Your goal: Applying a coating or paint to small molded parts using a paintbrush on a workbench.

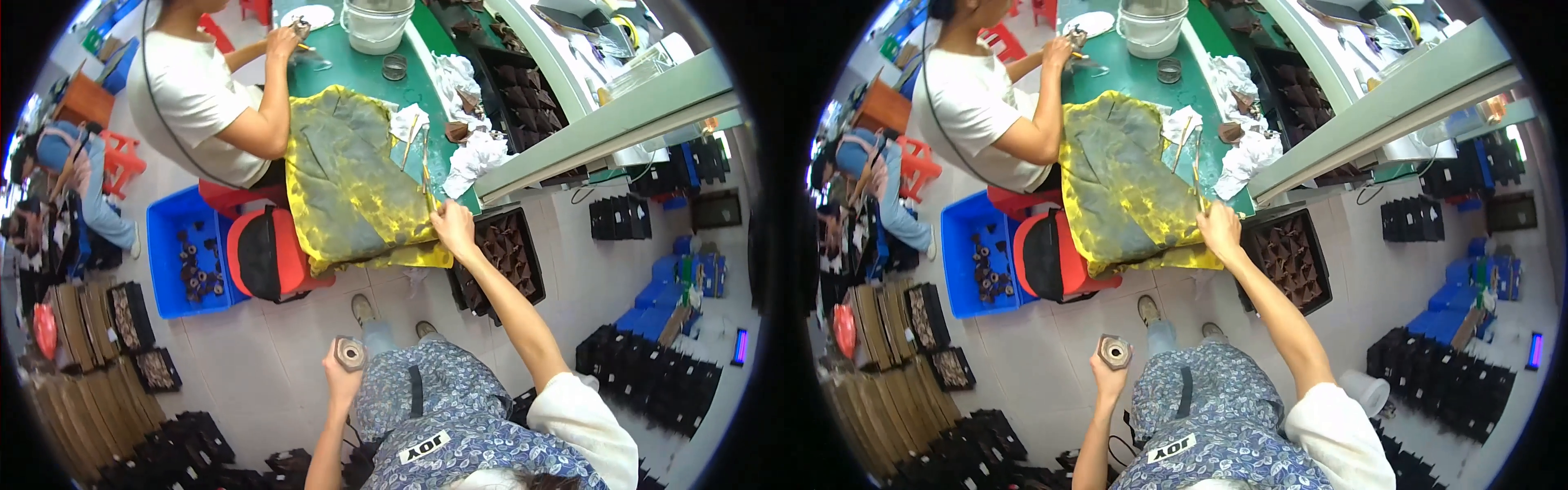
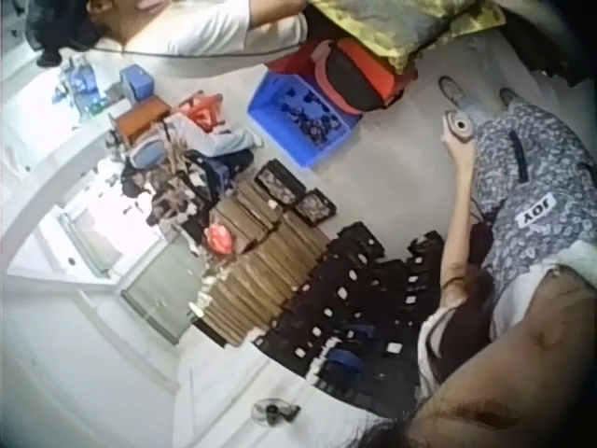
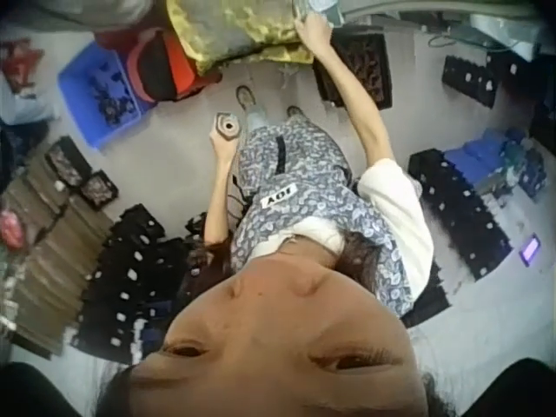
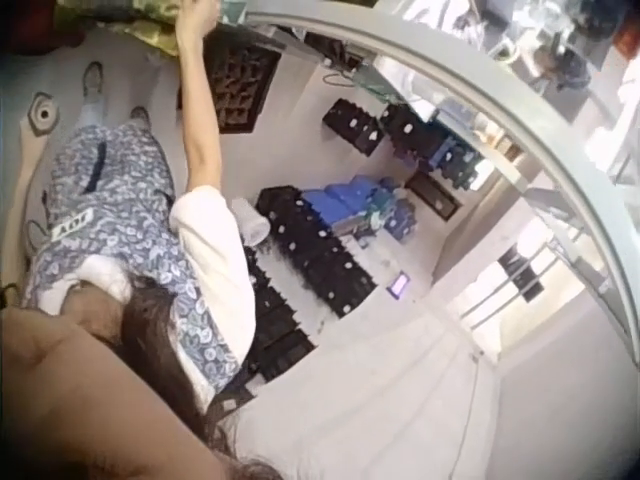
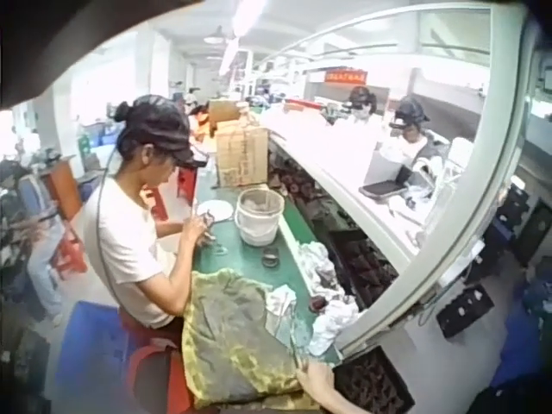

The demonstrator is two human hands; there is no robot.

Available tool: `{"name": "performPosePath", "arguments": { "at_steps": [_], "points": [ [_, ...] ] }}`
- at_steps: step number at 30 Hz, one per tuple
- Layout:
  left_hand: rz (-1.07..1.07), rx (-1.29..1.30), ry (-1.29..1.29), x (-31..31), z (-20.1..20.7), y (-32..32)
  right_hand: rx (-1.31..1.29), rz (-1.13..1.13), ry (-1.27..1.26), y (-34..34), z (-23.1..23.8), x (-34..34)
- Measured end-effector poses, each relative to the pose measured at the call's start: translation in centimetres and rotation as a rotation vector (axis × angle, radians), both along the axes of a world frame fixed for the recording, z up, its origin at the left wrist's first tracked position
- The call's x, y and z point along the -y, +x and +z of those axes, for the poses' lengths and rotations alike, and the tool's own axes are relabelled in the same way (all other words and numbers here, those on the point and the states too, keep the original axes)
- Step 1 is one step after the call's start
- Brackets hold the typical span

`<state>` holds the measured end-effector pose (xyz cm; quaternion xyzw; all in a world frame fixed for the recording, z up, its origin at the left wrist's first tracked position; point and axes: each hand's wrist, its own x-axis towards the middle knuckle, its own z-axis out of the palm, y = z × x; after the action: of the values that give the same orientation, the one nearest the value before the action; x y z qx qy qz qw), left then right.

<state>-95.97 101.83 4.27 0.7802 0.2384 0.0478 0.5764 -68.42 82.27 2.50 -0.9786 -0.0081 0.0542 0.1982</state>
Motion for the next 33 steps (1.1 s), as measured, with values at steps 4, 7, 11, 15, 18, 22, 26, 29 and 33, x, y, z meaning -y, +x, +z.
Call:
{"name": "performPosePath", "arguments": {
  "at_steps": [4,7,11,15,18,22,26,29,33],
  "points": [
    [-0.084,0.06,-0.008,-1.3,-0.5,4.6,0.076,-0.136,0.665,-5.2,3.9,2.7],
    [-0.149,0.022,-0.049,-0.6,-0.7,6.2,-0.163,-0.33,1.039,-10.7,8.4,5.1],
    [-0.249,-0.053,-0.091,2.1,-2.8,5.9,-0.211,-0.476,0.891,-16.3,5.9,10.9],
    [-0.211,-0.172,-0.15,4.6,-7.0,2.1,-0.449,-0.387,0.174,-16.6,-4.3,13.8],
    [-0.143,-0.282,-0.135,6.6,-10.0,-1.9,-0.225,-0.139,0.145,-15.8,-17.6,14.2],
    [0.005,-0.408,-0.158,9.2,-15.7,-7.9,0.064,-0.02,0.317,-12.4,-38.6,13.3],
    [0.148,-0.477,-0.158,11.1,-20.3,-13.5,-0.147,0.056,-0.344,-7.6,-50.2,15.0],
    [0.273,-0.544,-0.132,11.0,-21.4,-15.8,0.416,0.308,-0.15,-8.0,-50.2,8.8],
    [0.264,-0.535,-0.121,12.6,-22.9,-17.6,0.415,0.36,-0.268,-6.7,-50.4,7.9]
  ]
}}
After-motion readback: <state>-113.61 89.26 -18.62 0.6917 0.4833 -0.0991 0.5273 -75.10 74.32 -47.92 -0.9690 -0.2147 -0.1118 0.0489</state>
